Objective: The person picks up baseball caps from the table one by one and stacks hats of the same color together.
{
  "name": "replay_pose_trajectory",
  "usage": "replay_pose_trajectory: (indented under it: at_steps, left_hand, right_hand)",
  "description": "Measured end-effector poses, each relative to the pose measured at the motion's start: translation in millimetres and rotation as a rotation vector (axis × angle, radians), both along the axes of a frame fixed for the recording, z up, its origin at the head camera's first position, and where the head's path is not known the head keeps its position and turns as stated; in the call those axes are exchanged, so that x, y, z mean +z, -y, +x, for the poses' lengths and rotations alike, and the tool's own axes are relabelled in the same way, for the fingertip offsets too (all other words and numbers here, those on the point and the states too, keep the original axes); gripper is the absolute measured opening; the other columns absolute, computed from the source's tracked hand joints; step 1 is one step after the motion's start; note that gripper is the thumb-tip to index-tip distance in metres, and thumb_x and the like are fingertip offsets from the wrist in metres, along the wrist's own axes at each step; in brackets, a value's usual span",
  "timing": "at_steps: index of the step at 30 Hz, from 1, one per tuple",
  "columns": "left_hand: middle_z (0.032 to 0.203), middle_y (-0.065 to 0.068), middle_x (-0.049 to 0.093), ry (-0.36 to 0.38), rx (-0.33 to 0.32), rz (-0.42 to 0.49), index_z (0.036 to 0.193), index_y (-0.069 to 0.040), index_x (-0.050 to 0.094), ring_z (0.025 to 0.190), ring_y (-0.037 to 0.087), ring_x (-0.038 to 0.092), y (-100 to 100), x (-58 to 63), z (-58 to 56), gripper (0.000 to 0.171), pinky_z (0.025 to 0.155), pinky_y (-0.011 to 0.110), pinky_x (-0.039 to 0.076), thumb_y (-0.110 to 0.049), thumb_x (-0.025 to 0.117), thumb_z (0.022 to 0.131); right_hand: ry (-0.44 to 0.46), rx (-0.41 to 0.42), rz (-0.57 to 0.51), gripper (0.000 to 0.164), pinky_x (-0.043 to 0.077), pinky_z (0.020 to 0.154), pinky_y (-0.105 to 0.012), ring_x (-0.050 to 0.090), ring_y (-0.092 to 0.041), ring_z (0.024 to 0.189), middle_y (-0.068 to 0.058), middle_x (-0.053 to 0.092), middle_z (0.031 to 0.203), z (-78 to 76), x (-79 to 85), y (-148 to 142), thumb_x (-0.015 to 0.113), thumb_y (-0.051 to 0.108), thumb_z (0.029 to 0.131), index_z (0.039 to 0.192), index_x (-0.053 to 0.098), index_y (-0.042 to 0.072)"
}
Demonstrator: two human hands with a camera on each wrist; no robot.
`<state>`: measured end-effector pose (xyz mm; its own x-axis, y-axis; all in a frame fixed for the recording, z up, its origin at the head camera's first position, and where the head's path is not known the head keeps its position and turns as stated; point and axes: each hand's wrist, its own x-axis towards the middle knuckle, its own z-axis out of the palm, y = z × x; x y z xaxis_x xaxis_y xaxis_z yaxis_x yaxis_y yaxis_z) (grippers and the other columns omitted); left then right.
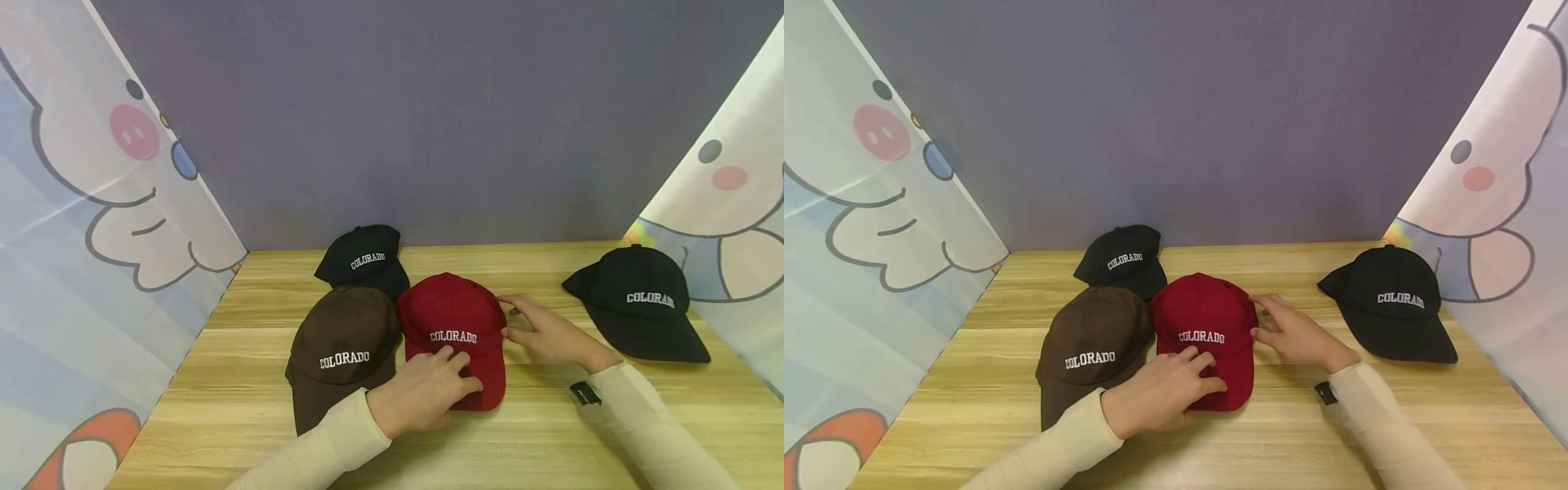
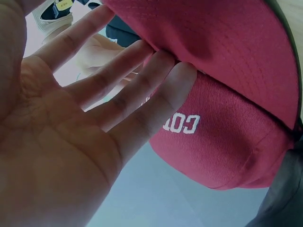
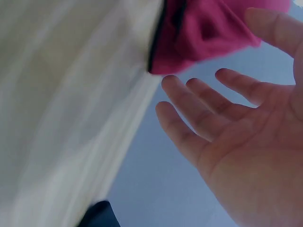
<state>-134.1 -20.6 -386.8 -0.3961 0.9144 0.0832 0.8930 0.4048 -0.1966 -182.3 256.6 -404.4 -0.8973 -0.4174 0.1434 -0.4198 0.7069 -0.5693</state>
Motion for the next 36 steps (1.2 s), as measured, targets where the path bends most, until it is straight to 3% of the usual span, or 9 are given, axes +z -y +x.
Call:
replay_pose_trajectory:
  at_steps: [9, 15, 19, 25, 30, 36]
  left_hand:
    - [0.096, -0.011, 0.049, 0.036, -0.006, 0.043, 0.113, -0.034, 0.059, 0.082, 0.008, 0.044, 5, 4.1, -3.3, 0.038, 0.061, 0.019, 0.034, -0.039, 0.064, 0.075]
    - [0.096, -0.012, 0.048, 0.049, -0.012, 0.069, 0.113, -0.033, 0.059, 0.083, 0.006, 0.045, 8, 5.2, -6.7, 0.036, 0.066, 0.02, 0.034, -0.036, 0.063, 0.077]
    - [0.096, -0.012, 0.048, 0.034, -0.001, 0.075, 0.113, -0.033, 0.059, 0.085, 0.007, 0.046, 10, 7.1, -8.5, 0.036, 0.069, 0.021, 0.035, -0.038, 0.064, 0.078]
    - [0.095, -0.01, 0.048, 0.008, 0.03, 0.107, 0.111, -0.031, 0.06, 0.087, 0.009, 0.046, 12, 12.0, -10.8, 0.033, 0.071, 0.024, 0.036, -0.037, 0.063, 0.079]
    - [0.1, -0.005, 0.043, -0.051, 0.087, 0.166, 0.111, -0.027, 0.059, 0.089, 0.011, 0.037, 14, 15.2, -15.4, 0.033, 0.074, 0.028, 0.035, -0.038, 0.061, 0.08]
    - [0.125, 0.006, 0.041, -0.088, 0.173, 0.229, 0.117, -0.027, 0.056, 0.109, 0.02, 0.037, 17, 16.8, -21.9, 0.043, 0.083, 0.036, 0.034, -0.039, 0.065, 0.077]
  right_hand:
    - [-0.119, -0.125, 0.071, 0.052, 0.04, 0.083, -0.046, 0.047, -0.033, 0.113, -0.009, 0.043, 0.13, -2.1, 24.1, -32, 0.053, 0.039, 0.09, 0.133, 0.04, 0.011]
    - [-0.149, -0.242, 0.076, 0.055, 0.038, 0.08, -0.051, 0.045, -0.036, 0.111, -0.014, 0.041, 0.127, 0.3, 38.5, -56, 0.052, 0.039, 0.091, 0.135, 0.038, 0.009]
    - [-0.189, -0.329, 0.146, 0.059, 0.033, 0.082, -0.056, 0.04, -0.041, 0.11, -0.021, 0.039, 0.125, -0.7, 41.1, -74, 0.051, 0.041, 0.091, 0.134, 0.037, 0.003]
    - [-0.164, -0.458, 0.195, 0.064, 0.022, 0.086, -0.063, 0.023, -0.055, 0.117, -0.034, 0.026, 0.132, -1.6, 39.5, -101, 0.05, 0.042, 0.09, 0.134, 0.034, -0.002]
    - [-0.141, -0.534, 0.19, 0.068, 0.019, 0.085, -0.066, 0.015, -0.064, 0.114, -0.042, 0.016, 0.131, -0.8, 38.0, -121, 0.05, 0.041, 0.09, 0.134, 0.029, -0.006]
    - [-0.099, -0.6, 0.185, 0.067, 0.016, 0.081, -0.067, 0.005, -0.065, 0.115, -0.045, 0.007, 0.13, 3.0, 36.9, -141, 0.049, 0.037, 0.091, 0.138, 0.023, -0.003]
